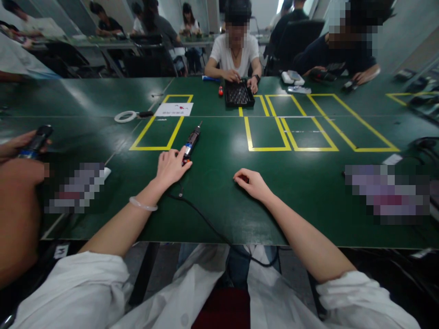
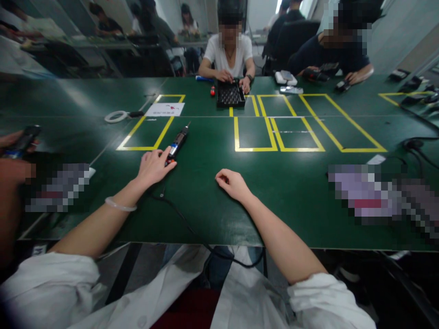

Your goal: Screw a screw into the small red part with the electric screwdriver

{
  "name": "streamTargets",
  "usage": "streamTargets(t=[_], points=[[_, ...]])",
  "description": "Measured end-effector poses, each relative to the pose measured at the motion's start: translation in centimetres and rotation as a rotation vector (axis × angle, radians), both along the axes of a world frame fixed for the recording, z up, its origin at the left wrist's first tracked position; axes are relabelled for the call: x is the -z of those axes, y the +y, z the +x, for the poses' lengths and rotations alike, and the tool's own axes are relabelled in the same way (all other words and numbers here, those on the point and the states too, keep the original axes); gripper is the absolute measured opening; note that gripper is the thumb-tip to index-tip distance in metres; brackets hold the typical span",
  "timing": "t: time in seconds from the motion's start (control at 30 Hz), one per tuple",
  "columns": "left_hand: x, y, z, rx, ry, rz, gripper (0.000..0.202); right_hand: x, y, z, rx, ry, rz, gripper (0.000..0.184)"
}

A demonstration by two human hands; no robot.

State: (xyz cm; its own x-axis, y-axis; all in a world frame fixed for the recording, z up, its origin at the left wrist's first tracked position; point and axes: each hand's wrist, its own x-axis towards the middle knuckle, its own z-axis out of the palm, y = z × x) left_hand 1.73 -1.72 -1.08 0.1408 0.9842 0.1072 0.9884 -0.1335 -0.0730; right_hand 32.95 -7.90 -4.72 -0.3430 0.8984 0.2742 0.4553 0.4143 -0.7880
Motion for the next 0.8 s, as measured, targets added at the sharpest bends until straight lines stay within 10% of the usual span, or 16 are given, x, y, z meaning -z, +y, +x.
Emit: streamTargets(t=[0.4, 0.8], points=[[-0.8, 7.7, -15.1, -0.302, 0.018, -0.148, 0.072, 0.1, -0.1, -0.1, -0.007, 0.003, -0.008, 0.012], [-1.6, 6.9, -14.7, -0.408, 0.003, 0.092, 0.039, 0.2, 0.1, -0.2, -0.015, -0.001, -0.020, 0.012]])
